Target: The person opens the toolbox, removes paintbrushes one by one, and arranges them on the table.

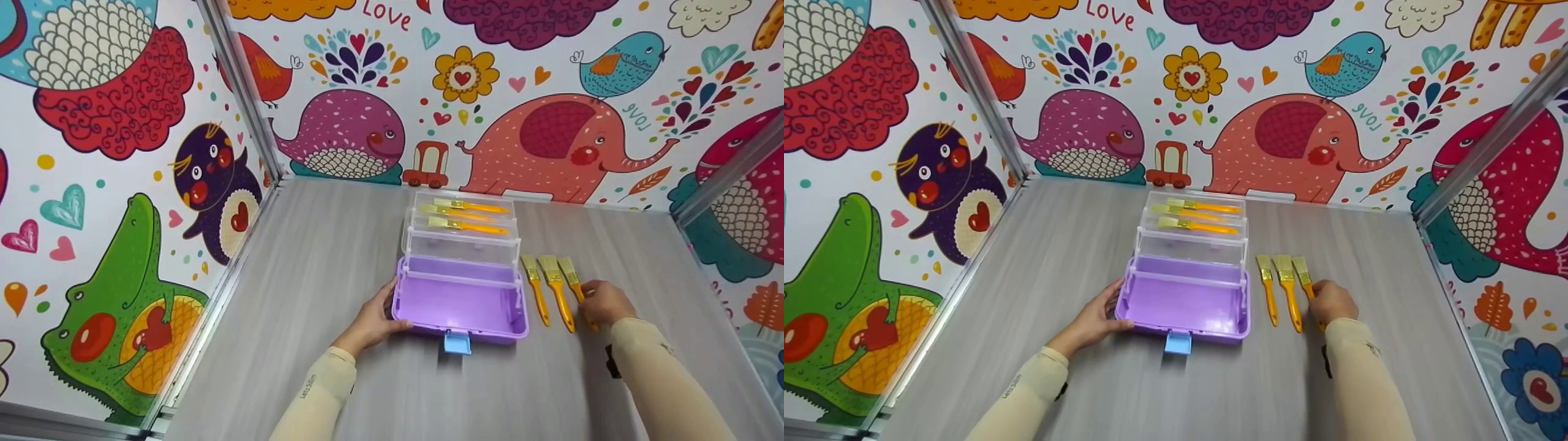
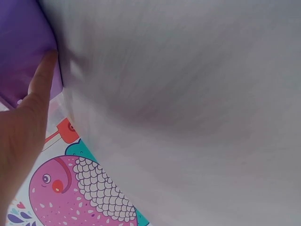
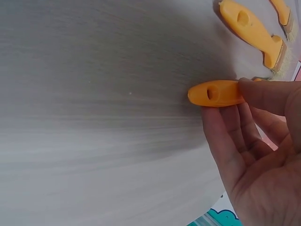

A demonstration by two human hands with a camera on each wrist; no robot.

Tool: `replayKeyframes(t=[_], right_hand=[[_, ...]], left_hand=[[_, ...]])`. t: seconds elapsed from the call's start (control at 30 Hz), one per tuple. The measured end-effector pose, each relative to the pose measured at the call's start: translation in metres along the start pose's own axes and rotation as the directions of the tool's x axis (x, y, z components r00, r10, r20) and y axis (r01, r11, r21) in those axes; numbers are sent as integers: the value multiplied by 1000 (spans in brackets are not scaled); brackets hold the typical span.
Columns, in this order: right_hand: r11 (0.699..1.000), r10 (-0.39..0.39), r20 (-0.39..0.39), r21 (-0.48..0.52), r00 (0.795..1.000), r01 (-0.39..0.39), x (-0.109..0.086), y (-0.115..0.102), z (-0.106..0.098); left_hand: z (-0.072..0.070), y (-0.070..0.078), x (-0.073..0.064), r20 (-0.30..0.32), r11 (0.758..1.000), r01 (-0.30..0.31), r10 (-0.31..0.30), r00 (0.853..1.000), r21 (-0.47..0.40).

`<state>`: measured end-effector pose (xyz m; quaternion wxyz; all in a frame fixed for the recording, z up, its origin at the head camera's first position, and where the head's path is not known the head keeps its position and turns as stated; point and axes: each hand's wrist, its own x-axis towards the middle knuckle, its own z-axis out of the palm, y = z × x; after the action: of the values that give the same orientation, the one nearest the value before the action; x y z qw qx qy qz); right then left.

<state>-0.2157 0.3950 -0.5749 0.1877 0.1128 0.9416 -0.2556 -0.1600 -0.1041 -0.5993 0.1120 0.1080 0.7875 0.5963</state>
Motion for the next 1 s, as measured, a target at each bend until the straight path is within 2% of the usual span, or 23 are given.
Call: replayKeyframes(t=[0.43,0.87,1.0], right_hand=[[999,-30,-51,-45,998,27,-3,2,-1],[999,33,-2,-10,999,-33,-8,1,-10],[1000,24,20,12,999,-25,-10,1,-15]], left_hand=[[-1,-1,0,5,1000,-11,11,1000,10],[-1,1,0,-1,1000,-9,9,1000,9],[-1,1,0,-5,1000,-16,17,1000,6]])
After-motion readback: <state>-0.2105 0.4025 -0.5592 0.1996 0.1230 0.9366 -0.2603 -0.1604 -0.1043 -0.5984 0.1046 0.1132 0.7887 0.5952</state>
